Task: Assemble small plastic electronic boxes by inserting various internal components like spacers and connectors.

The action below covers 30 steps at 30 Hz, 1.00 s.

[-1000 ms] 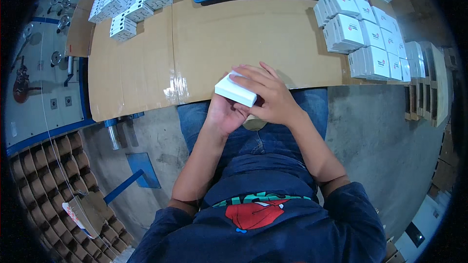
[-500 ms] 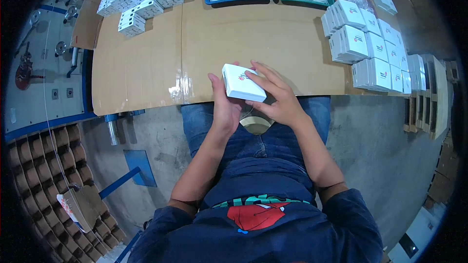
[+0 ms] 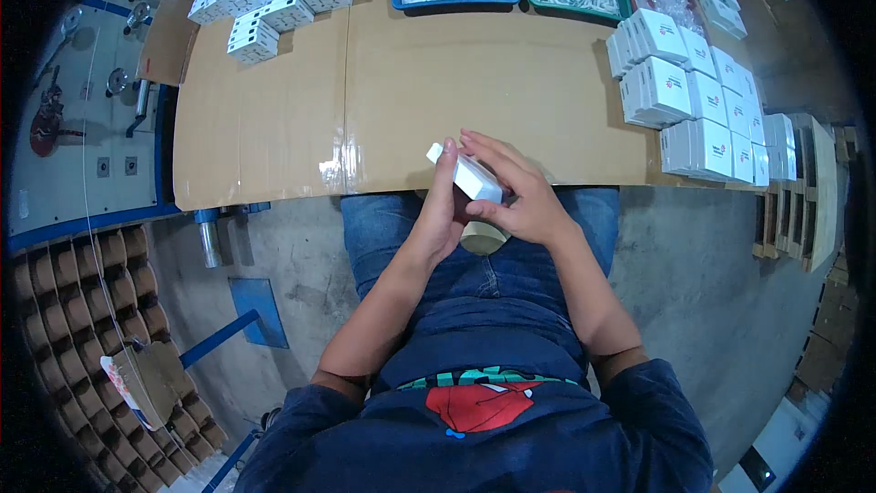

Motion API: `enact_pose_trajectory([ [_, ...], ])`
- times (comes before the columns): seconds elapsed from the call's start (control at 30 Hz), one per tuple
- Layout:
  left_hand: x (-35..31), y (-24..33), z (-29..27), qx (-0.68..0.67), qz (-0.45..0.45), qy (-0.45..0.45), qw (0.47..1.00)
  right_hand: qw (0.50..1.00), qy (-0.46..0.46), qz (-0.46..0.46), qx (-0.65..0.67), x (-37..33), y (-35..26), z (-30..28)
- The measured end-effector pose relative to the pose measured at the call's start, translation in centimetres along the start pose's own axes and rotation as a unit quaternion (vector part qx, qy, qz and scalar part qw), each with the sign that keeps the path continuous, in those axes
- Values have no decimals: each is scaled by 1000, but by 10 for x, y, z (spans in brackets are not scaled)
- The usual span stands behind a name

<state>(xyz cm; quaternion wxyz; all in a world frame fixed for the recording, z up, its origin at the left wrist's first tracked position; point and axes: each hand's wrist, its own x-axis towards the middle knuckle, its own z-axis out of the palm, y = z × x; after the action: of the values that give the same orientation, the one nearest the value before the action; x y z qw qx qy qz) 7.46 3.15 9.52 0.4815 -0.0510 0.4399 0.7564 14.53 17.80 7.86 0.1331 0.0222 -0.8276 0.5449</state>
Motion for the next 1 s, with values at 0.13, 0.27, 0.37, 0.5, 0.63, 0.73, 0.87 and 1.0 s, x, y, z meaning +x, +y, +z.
enact_pose_trajectory([
  [0.13, 0, -2, -2, -42, -45, -16, 998, 1000, -9, 0, 4, -1, -3, 5],
  [0.27, -4, -7, 3, -7, -24, -12, 1000, 998, -40, 34, 40, 2, -10, 3],
  [0.37, -5, -11, 8, -14, -17, -1, 1000, 997, -49, 40, 50, 1, -12, 1],
  [0.5, -12, -6, 14, -26, -31, -35, 999, 997, -27, 1, 76, 0, -7, -1],
  [0.63, -8, -8, 19, -36, -7, -23, 999, 997, -12, -12, 73, 2, -10, -2],
  [0.73, -6, -16, 19, -61, 14, 8, 998, 997, -16, -18, 75, 1, -1, -1],
  [0.87, -11, -18, 26, -52, 35, 17, 998, 998, 9, -29, 46, 0, -2, 0],
  [1.0, -12, -19, 29, -60, 45, 19, 997, 997, 9, -59, 53, 2, -5, 1],
])
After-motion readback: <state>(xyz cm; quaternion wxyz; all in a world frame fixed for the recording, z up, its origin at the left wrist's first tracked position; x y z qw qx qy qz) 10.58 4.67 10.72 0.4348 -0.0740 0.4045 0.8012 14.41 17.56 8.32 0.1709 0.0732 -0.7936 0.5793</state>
